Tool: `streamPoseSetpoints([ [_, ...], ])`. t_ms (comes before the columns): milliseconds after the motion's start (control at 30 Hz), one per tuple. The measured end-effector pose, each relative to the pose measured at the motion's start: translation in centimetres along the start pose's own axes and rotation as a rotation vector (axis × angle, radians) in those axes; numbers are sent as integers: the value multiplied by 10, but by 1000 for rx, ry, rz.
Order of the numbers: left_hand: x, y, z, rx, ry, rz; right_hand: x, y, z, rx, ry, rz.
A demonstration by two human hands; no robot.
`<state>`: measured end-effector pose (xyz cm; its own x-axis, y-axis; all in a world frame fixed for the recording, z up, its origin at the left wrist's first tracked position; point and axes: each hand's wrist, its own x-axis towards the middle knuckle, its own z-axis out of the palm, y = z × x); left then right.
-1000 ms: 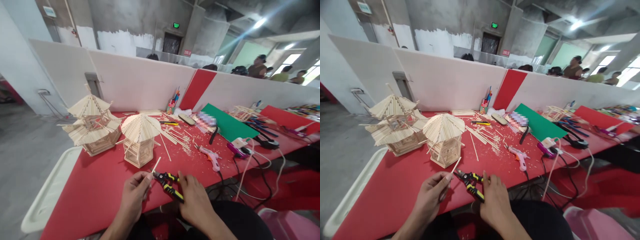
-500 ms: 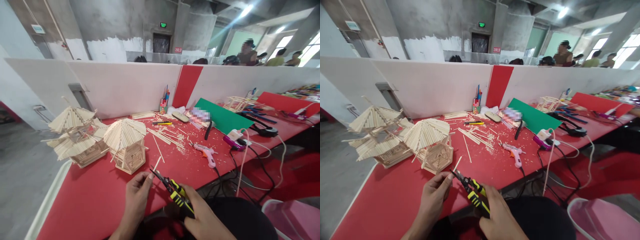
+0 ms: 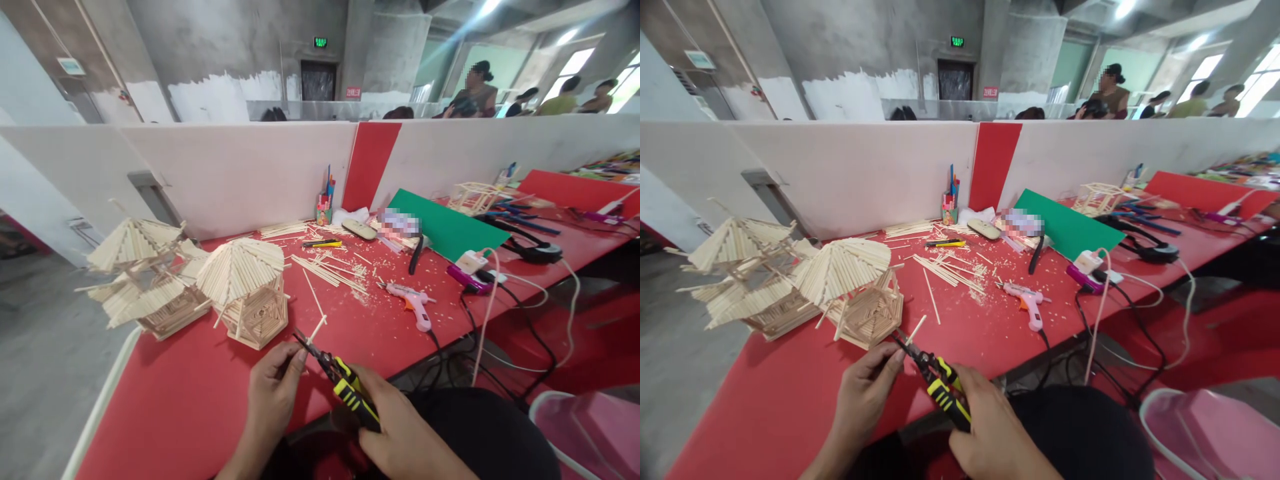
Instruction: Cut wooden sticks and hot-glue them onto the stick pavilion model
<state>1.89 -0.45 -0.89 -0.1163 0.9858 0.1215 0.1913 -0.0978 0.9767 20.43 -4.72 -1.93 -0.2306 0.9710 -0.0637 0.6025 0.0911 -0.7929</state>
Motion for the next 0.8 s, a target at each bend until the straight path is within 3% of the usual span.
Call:
streamPoseSetpoints([
  [167,1,8,-4,27,-60,66,1,1,0,-11,-6,8],
  [267,0,7,-7,-65,-101,-88,0,5,1,-13,3,-19],
  [367,-1,6,-9,-243,-220,-318,-1,7,1,-26,12,-59],
  [467,-2,7,-11,-358,-295,-434,-1,5,-1,-32,-8,-64],
  [800,-1,6,-11,-354,-212,-422,-5,11,2,-30,47,-43],
])
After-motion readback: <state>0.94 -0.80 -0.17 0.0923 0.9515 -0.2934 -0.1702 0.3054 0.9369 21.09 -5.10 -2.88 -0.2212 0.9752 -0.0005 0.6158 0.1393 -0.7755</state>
